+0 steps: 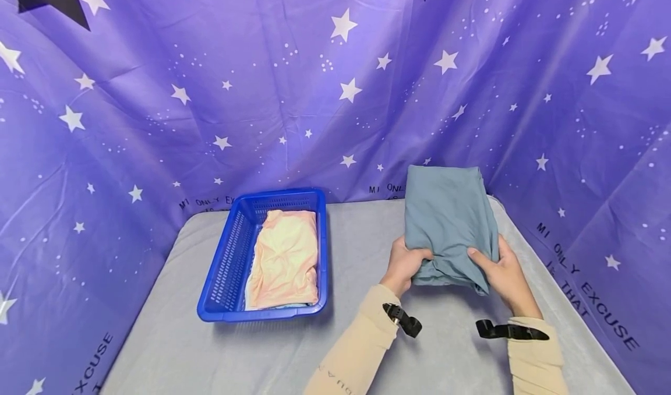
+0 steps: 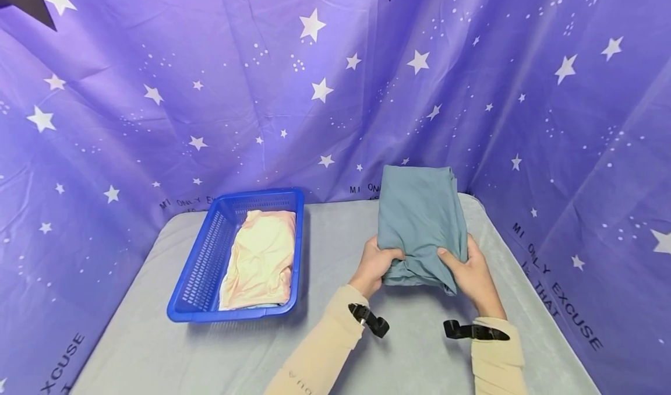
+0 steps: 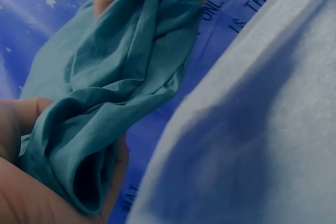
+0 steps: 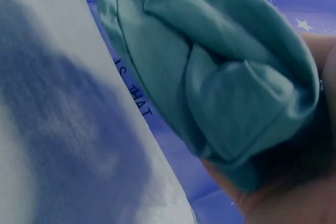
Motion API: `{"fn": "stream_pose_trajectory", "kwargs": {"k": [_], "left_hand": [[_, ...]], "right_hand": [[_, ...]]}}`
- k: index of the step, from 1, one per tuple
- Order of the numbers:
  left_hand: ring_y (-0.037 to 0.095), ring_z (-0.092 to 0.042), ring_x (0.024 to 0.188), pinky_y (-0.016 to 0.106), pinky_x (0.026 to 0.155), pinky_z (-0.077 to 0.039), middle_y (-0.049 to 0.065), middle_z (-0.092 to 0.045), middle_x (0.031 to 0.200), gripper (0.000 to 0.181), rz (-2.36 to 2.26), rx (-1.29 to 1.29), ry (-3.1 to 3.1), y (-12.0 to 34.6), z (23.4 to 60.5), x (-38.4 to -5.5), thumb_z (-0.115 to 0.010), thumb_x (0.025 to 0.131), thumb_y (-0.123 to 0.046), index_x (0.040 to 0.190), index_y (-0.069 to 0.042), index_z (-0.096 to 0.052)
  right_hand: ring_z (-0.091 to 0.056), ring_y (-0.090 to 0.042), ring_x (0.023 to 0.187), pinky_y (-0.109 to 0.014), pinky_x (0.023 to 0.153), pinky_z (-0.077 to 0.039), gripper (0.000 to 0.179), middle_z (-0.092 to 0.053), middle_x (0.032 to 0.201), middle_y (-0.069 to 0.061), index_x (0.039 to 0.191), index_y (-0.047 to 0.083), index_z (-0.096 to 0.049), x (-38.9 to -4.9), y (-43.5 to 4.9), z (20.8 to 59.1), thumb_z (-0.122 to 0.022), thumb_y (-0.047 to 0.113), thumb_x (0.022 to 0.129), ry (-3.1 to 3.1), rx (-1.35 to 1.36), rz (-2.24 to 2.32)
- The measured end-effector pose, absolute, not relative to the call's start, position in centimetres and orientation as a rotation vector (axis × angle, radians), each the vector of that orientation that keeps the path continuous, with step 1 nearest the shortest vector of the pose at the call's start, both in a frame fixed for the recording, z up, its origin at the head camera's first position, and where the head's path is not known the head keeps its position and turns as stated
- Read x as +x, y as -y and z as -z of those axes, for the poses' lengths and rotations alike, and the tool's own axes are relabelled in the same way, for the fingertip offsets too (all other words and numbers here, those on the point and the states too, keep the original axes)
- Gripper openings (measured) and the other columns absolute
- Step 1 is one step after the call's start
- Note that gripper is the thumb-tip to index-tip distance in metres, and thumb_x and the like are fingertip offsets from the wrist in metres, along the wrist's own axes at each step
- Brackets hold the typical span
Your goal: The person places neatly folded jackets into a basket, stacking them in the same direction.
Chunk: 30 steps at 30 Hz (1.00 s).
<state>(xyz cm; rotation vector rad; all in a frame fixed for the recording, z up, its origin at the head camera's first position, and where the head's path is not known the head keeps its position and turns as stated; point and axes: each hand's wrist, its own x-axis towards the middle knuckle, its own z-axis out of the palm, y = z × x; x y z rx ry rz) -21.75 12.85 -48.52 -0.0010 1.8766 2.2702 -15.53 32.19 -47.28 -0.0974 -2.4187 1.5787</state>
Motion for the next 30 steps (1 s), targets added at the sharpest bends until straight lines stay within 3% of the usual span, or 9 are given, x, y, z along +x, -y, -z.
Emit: {"fn": "stream_pose_trajectory", "kwargs": {"k": [5, 8, 15, 22, 30], "left_hand": [[0.013, -0.056, 0.077, 0.028, 0.070, -0.048, -0.005, -0.066, 0.087, 0.038, -2.260, 0.066, -1.939, -11.4, 47.2, -21.8, -0.069, 0.066, 0.011, 0.095, -0.014, -0.073], [0.013, -0.056, 0.077, 0.027, 0.070, -0.049, -0.004, -0.067, 0.088, 0.040, -2.270, 0.106, -1.944, -10.4, 46.7, -21.9, -0.069, 0.066, 0.010, 0.097, -0.014, -0.073], [0.014, -0.060, 0.084, 0.030, 0.078, -0.051, -0.002, -0.069, 0.096, 0.045, -2.260, 0.154, -1.938, -8.4, 45.9, -21.7, -0.073, 0.067, 0.007, 0.105, -0.017, -0.073], [0.014, -0.061, 0.096, 0.031, 0.089, -0.050, 0.002, -0.069, 0.110, 0.051, -2.228, 0.209, -1.919, -6.5, 45.7, -21.6, -0.076, 0.071, 0.003, 0.118, -0.017, -0.071], [0.016, -0.061, 0.101, 0.029, 0.091, -0.050, 0.004, -0.067, 0.117, 0.054, -2.196, 0.195, -1.869, -4.2, 45.5, -21.3, -0.076, 0.075, -0.001, 0.127, -0.014, -0.066]], "right_hand": [[-0.041, 0.015, 0.125, 0.001, 0.095, -0.036, 0.072, -0.043, 0.156, -0.013, 0.163, 0.017, -0.025, -15.6, -31.6, 46.6, -0.062, 0.027, 0.103, 2.453, -0.027, -1.591], [-0.040, 0.014, 0.128, 0.001, 0.096, -0.035, 0.073, -0.040, 0.158, -0.017, 0.164, 0.020, -0.024, -15.7, -31.1, 46.3, -0.062, 0.029, 0.103, 2.464, 0.007, -1.602], [-0.043, 0.013, 0.128, -0.001, 0.098, -0.038, 0.069, -0.046, 0.154, -0.004, 0.163, 0.018, -0.027, -15.9, -30.2, 46.3, -0.061, 0.024, 0.103, 2.410, 0.088, -1.646], [-0.049, 0.011, 0.119, -0.005, 0.094, -0.043, 0.059, -0.052, 0.135, 0.017, 0.156, 0.010, -0.037, -15.9, -29.6, 46.2, -0.061, 0.017, 0.103, 2.369, 0.150, -1.684], [-0.053, 0.008, 0.115, -0.008, 0.092, -0.045, 0.054, -0.054, 0.129, 0.017, 0.151, 0.003, -0.040, -16.2, -27.8, 46.1, -0.061, 0.014, 0.103, 2.355, 0.188, -1.730]]}}
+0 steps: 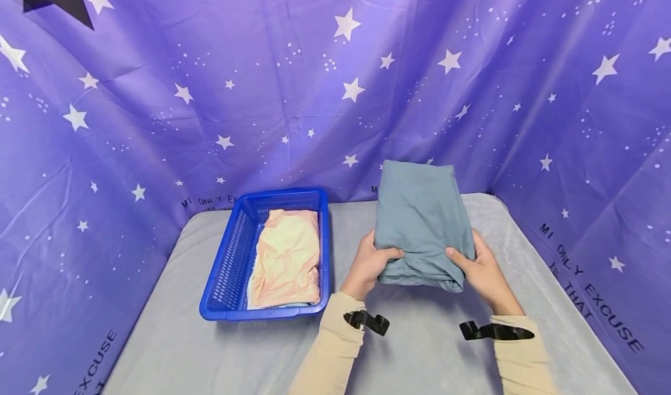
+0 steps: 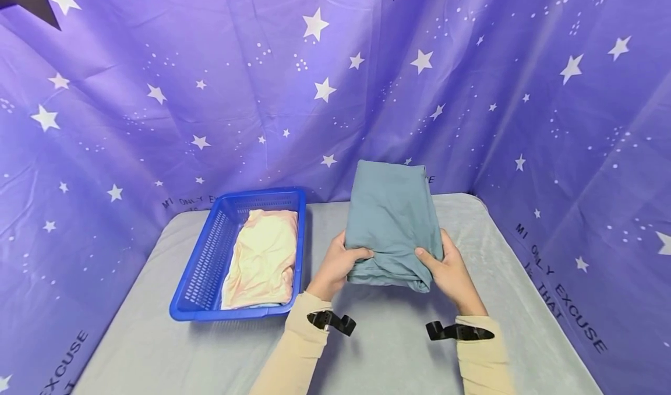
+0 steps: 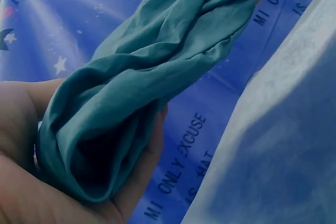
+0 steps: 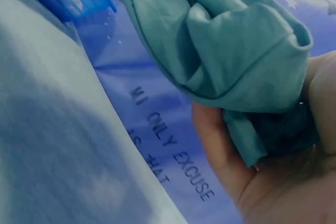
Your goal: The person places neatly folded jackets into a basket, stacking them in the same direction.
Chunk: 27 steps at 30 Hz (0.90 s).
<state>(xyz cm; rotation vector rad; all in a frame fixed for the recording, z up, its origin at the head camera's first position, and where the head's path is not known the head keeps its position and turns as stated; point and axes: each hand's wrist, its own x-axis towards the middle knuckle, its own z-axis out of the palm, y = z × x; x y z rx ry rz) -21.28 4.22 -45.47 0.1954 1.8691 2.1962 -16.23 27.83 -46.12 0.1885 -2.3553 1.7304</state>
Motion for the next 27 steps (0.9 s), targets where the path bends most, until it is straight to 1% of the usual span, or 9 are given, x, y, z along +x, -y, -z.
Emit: {"fn": "stream_pose_trajectory", "kwargs": {"k": [4, 7, 10, 14, 19, 23, 27], "left_hand": [[0.016, -0.062, 0.102, 0.029, 0.093, -0.050, 0.006, -0.067, 0.119, 0.054, -2.198, 0.195, -1.860, -3.0, 45.2, -21.1, -0.077, 0.077, -0.002, 0.130, -0.011, -0.064], [0.016, -0.062, 0.103, 0.030, 0.094, -0.051, 0.007, -0.067, 0.121, 0.052, -2.198, 0.202, -1.863, -2.3, 45.1, -21.0, -0.077, 0.083, -0.008, 0.133, -0.011, -0.062], [0.016, -0.064, 0.102, 0.031, 0.094, -0.052, 0.008, -0.068, 0.123, 0.050, -2.199, 0.196, -1.863, -1.8, 45.2, -20.9, -0.076, 0.089, -0.016, 0.136, -0.012, -0.061], [0.016, -0.066, 0.100, 0.031, 0.091, -0.054, 0.008, -0.069, 0.122, 0.047, -2.207, 0.177, -1.859, -1.2, 45.5, -21.0, -0.075, 0.092, -0.022, 0.135, -0.012, -0.061], [0.015, -0.065, 0.100, 0.030, 0.089, -0.054, 0.011, -0.068, 0.124, 0.046, -2.226, 0.144, -1.869, -0.2, 45.8, -20.9, -0.073, 0.093, -0.018, 0.135, -0.007, -0.060], [0.016, -0.064, 0.103, 0.030, 0.091, -0.053, 0.014, -0.067, 0.127, 0.046, -2.235, 0.124, -1.882, 0.7, 45.8, -20.8, -0.071, 0.093, -0.015, 0.136, -0.003, -0.058], [0.017, -0.062, 0.104, 0.030, 0.091, -0.051, 0.014, -0.066, 0.127, 0.046, -2.245, 0.112, -1.894, 1.6, 45.5, -20.7, -0.068, 0.092, -0.013, 0.136, -0.002, -0.059]], "right_hand": [[-0.051, 0.008, 0.119, -0.008, 0.094, -0.044, 0.056, -0.053, 0.134, 0.011, 0.153, 0.004, -0.039, -16.5, -26.8, 46.2, -0.061, 0.017, 0.103, 2.360, 0.173, -1.758], [-0.051, 0.008, 0.119, -0.008, 0.095, -0.044, 0.056, -0.053, 0.136, 0.008, 0.153, 0.005, -0.038, -16.7, -26.2, 46.3, -0.061, 0.018, 0.103, 2.359, 0.165, -1.770], [-0.053, 0.007, 0.117, -0.008, 0.094, -0.045, 0.054, -0.055, 0.133, 0.009, 0.151, 0.003, -0.040, -17.0, -25.8, 46.4, -0.061, 0.019, 0.103, 2.364, 0.169, -1.765], [-0.053, 0.006, 0.114, -0.009, 0.093, -0.044, 0.052, -0.055, 0.129, 0.010, 0.149, 0.001, -0.042, -17.3, -25.2, 46.6, -0.061, 0.019, 0.103, 2.368, 0.177, -1.760], [-0.054, 0.005, 0.113, -0.010, 0.092, -0.045, 0.051, -0.056, 0.127, 0.007, 0.147, 0.001, -0.044, -17.7, -24.3, 46.7, -0.062, 0.018, 0.103, 2.373, 0.184, -1.790], [-0.055, 0.003, 0.111, -0.012, 0.091, -0.046, 0.049, -0.058, 0.125, 0.003, 0.144, 0.001, -0.046, -17.9, -23.4, 46.6, -0.064, 0.017, 0.102, 2.372, 0.176, -1.821], [-0.055, 0.002, 0.111, -0.012, 0.092, -0.045, 0.048, -0.057, 0.130, -0.008, 0.144, 0.001, -0.048, -18.1, -22.5, 46.4, -0.064, 0.016, 0.101, 2.374, 0.166, -1.841]]}}
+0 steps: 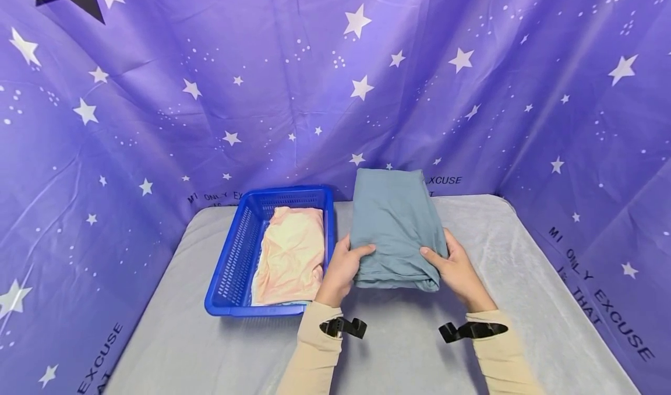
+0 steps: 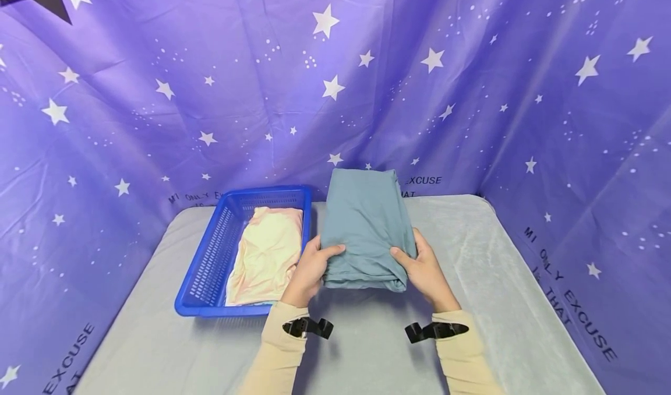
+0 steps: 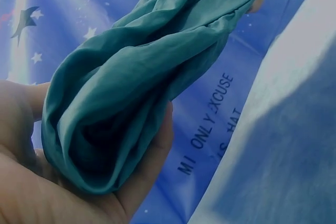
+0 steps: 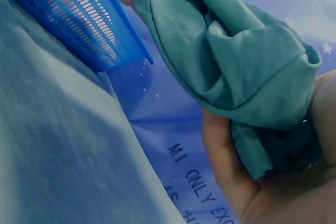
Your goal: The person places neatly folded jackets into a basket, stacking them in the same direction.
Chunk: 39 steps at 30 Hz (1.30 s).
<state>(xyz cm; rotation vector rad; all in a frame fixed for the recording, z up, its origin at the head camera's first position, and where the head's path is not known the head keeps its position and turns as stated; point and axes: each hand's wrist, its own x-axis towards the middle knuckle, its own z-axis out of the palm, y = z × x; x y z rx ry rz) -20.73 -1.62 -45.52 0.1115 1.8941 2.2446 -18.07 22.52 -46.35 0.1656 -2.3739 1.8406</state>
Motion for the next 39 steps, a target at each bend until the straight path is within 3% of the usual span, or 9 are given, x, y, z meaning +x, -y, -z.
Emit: {"fn": "stream_pose_trajectory", "kwargs": {"k": [8, 15, 25, 33, 39], "left_hand": [[0.016, -0.059, 0.101, 0.029, 0.087, -0.049, 0.012, -0.065, 0.122, 0.045, -2.247, 0.095, -1.942, 3.6, 45.1, -20.7, -0.062, 0.089, -0.008, 0.134, -0.002, -0.060], [0.016, -0.059, 0.102, 0.029, 0.089, -0.049, 0.012, -0.065, 0.124, 0.047, -2.261, 0.086, -2.040, 5.9, 44.8, -20.0, -0.060, 0.086, -0.005, 0.134, -0.002, -0.061], [0.015, -0.063, 0.098, 0.030, 0.086, -0.054, 0.012, -0.066, 0.123, 0.051, -2.320, -0.032, -2.035, 9.4, 45.1, -19.3, -0.059, 0.085, 0.001, 0.136, -0.003, -0.061], [0.015, -0.060, 0.101, 0.029, 0.087, -0.051, 0.012, -0.064, 0.127, 0.051, -2.277, -0.092, -2.126, 11.6, 45.3, -19.2, -0.059, 0.086, 0.002, 0.137, -0.004, -0.061], [0.018, -0.059, 0.106, 0.029, 0.089, -0.049, 0.015, -0.063, 0.131, 0.052, -2.228, -0.129, -2.191, 13.2, 45.5, -19.1, -0.059, 0.086, 0.002, 0.138, -0.004, -0.060]], "right_hand": [[-0.054, -0.001, 0.114, -0.013, 0.095, -0.044, 0.049, -0.055, 0.138, -0.020, 0.145, 0.004, -0.048, -18.6, -21.0, 45.9, -0.065, 0.016, 0.101, 2.398, 0.193, -1.883], [-0.054, -0.004, 0.118, -0.014, 0.099, -0.042, 0.053, -0.055, 0.142, -0.020, 0.148, 0.006, -0.047, -18.7, -19.1, 45.7, -0.066, 0.018, 0.100, 2.428, 0.208, -1.921], [-0.051, -0.023, 0.128, -0.019, 0.103, -0.043, 0.058, -0.055, 0.145, -0.016, 0.150, 0.009, -0.047, -19.3, -15.8, 46.1, -0.069, 0.017, 0.098, 2.445, 0.334, -1.952], [-0.058, -0.023, 0.113, -0.023, 0.090, -0.052, 0.064, -0.053, 0.145, -0.019, 0.155, 0.011, -0.041, -19.5, -13.7, 46.2, -0.068, 0.016, 0.098, 2.441, 0.421, -2.056], [-0.057, -0.021, 0.115, -0.023, 0.091, -0.051, 0.061, -0.053, 0.147, -0.017, 0.153, 0.013, -0.043, -19.8, -11.9, 46.5, -0.068, 0.014, 0.098, 2.422, 0.433, -2.105]]}}
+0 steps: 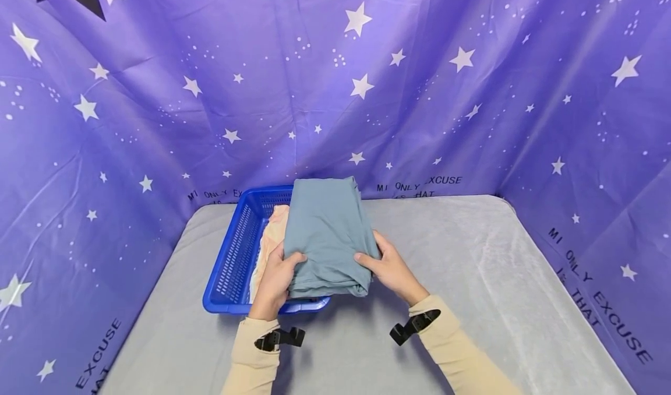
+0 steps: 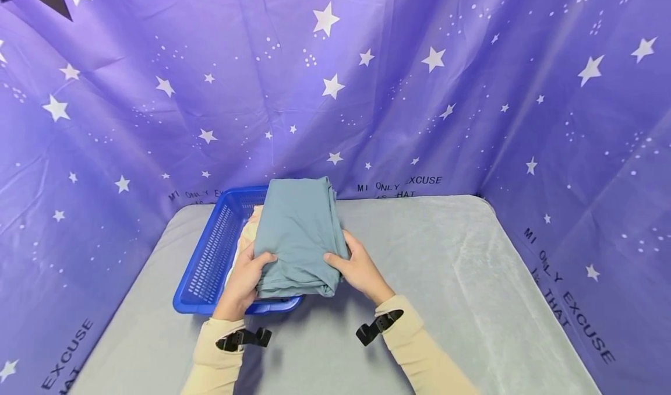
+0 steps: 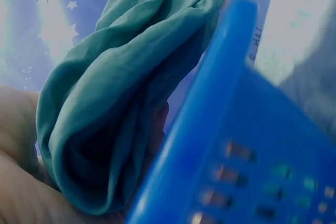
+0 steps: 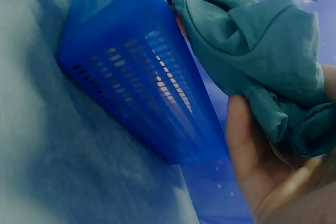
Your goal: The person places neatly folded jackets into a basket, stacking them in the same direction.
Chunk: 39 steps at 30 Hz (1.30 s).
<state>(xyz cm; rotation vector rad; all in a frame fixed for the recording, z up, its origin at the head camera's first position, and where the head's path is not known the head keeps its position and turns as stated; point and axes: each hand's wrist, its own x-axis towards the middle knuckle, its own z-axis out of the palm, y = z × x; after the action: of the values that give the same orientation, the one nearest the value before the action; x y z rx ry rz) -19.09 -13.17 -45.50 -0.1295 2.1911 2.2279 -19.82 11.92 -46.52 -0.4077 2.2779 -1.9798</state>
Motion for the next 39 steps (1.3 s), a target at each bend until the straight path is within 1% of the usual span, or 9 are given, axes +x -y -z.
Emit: {"fn": "stream_pose_trajectory", "kwargs": {"k": [2, 4, 7, 10, 14, 20, 26, 30, 39], "left_hand": [[0.021, -0.058, 0.112, 0.030, 0.091, -0.048, 0.018, -0.061, 0.136, 0.053, -2.197, -0.129, -2.229, 13.8, 45.5, -19.0, -0.058, 0.087, 0.002, 0.140, -0.003, -0.058], [0.024, -0.056, 0.117, 0.030, 0.092, -0.047, 0.019, -0.059, 0.141, 0.055, -2.160, -0.140, -2.255, 14.5, 45.4, -18.9, -0.058, 0.088, 0.001, 0.143, -0.004, -0.056], [0.029, -0.055, 0.124, 0.034, 0.095, -0.047, 0.017, -0.055, 0.147, 0.059, -2.108, -0.158, -2.266, 15.4, 45.2, -19.0, -0.058, 0.090, -0.002, 0.148, -0.009, -0.052], [0.031, -0.051, 0.129, 0.040, 0.100, -0.045, 0.015, -0.050, 0.153, 0.063, -2.080, -0.165, -2.250, 16.3, 45.0, -19.2, -0.059, 0.091, -0.003, 0.153, -0.013, -0.047], [0.031, -0.048, 0.135, 0.044, 0.108, -0.042, 0.015, -0.046, 0.156, 0.065, -2.047, -0.146, -2.268, 17.3, 44.8, -19.4, -0.057, 0.094, -0.003, 0.156, -0.012, -0.041], [0.030, -0.054, 0.129, 0.040, 0.101, -0.049, 0.017, -0.052, 0.150, 0.060, -1.977, -0.148, -2.346, 18.4, 44.5, -19.7, -0.056, 0.095, -0.003, 0.153, -0.012, -0.044], [0.023, -0.059, 0.119, 0.029, 0.090, -0.053, 0.018, -0.054, 0.147, 0.058, -1.920, -0.153, -2.376, 19.3, 44.4, -20.1, -0.056, 0.096, -0.003, 0.153, -0.009, -0.045], [0.017, -0.059, 0.113, 0.025, 0.086, -0.053, 0.018, -0.054, 0.148, 0.058, -1.913, -0.161, -2.351, 19.8, 44.3, -20.5, -0.057, 0.095, -0.003, 0.152, -0.008, -0.045], [0.020, -0.057, 0.117, 0.024, 0.085, -0.052, 0.021, -0.048, 0.153, 0.063, -1.847, -0.165, -2.339, 20.3, 44.1, -21.1, -0.056, 0.095, -0.004, 0.156, -0.005, -0.038]], "right_hand": [[-0.058, -0.023, 0.113, -0.025, 0.089, -0.052, 0.061, -0.053, 0.146, -0.018, 0.154, 0.012, -0.043, -19.9, -11.2, 46.6, -0.067, 0.013, 0.098, -2.259, -0.415, 1.980], [-0.059, -0.024, 0.117, -0.026, 0.092, -0.052, 0.061, -0.053, 0.146, -0.019, 0.153, 0.011, -0.043, -20.0, -10.6, 46.6, -0.067, 0.012, 0.097, -2.240, -0.420, 1.979], [-0.059, -0.028, 0.121, -0.029, 0.095, -0.053, 0.060, -0.053, 0.146, -0.020, 0.152, 0.010, -0.044, -20.1, -9.8, 46.6, -0.067, 0.011, 0.097, -2.228, -0.431, 1.981], [-0.058, -0.030, 0.127, -0.033, 0.100, -0.052, 0.061, -0.052, 0.149, -0.020, 0.153, 0.009, -0.044, -20.3, -9.2, 46.7, -0.067, 0.011, 0.097, -2.213, -0.443, 1.984], [-0.058, -0.031, 0.128, -0.035, 0.101, -0.053, 0.063, -0.052, 0.150, -0.019, 0.155, 0.009, -0.042, -20.6, -8.5, 46.9, -0.067, 0.012, 0.097, -2.191, -0.461, 1.985], [-0.061, -0.026, 0.123, -0.033, 0.097, -0.053, 0.057, -0.059, 0.143, -0.016, 0.150, 0.010, -0.050, -21.0, -7.4, 46.9, -0.068, 0.012, 0.096, -2.222, -0.440, 1.959], [-0.061, -0.027, 0.125, -0.042, 0.107, -0.050, 0.050, -0.065, 0.137, -0.014, 0.141, 0.006, -0.058, -21.3, -6.4, 46.8, -0.070, 0.011, 0.093, -2.294, -0.386, 1.927], [-0.063, -0.029, 0.124, -0.047, 0.108, -0.050, 0.052, -0.067, 0.134, -0.015, 0.141, 0.004, -0.056, -21.4, -5.8, 46.6, -0.070, 0.012, 0.092, -2.350, -0.341, 1.875], [-0.065, -0.030, 0.121, -0.049, 0.104, -0.051, 0.057, -0.067, 0.133, -0.019, 0.144, 0.004, -0.044, -21.3, -5.1, 46.3, -0.069, 0.014, 0.093, -2.424, -0.262, 1.831]]}}
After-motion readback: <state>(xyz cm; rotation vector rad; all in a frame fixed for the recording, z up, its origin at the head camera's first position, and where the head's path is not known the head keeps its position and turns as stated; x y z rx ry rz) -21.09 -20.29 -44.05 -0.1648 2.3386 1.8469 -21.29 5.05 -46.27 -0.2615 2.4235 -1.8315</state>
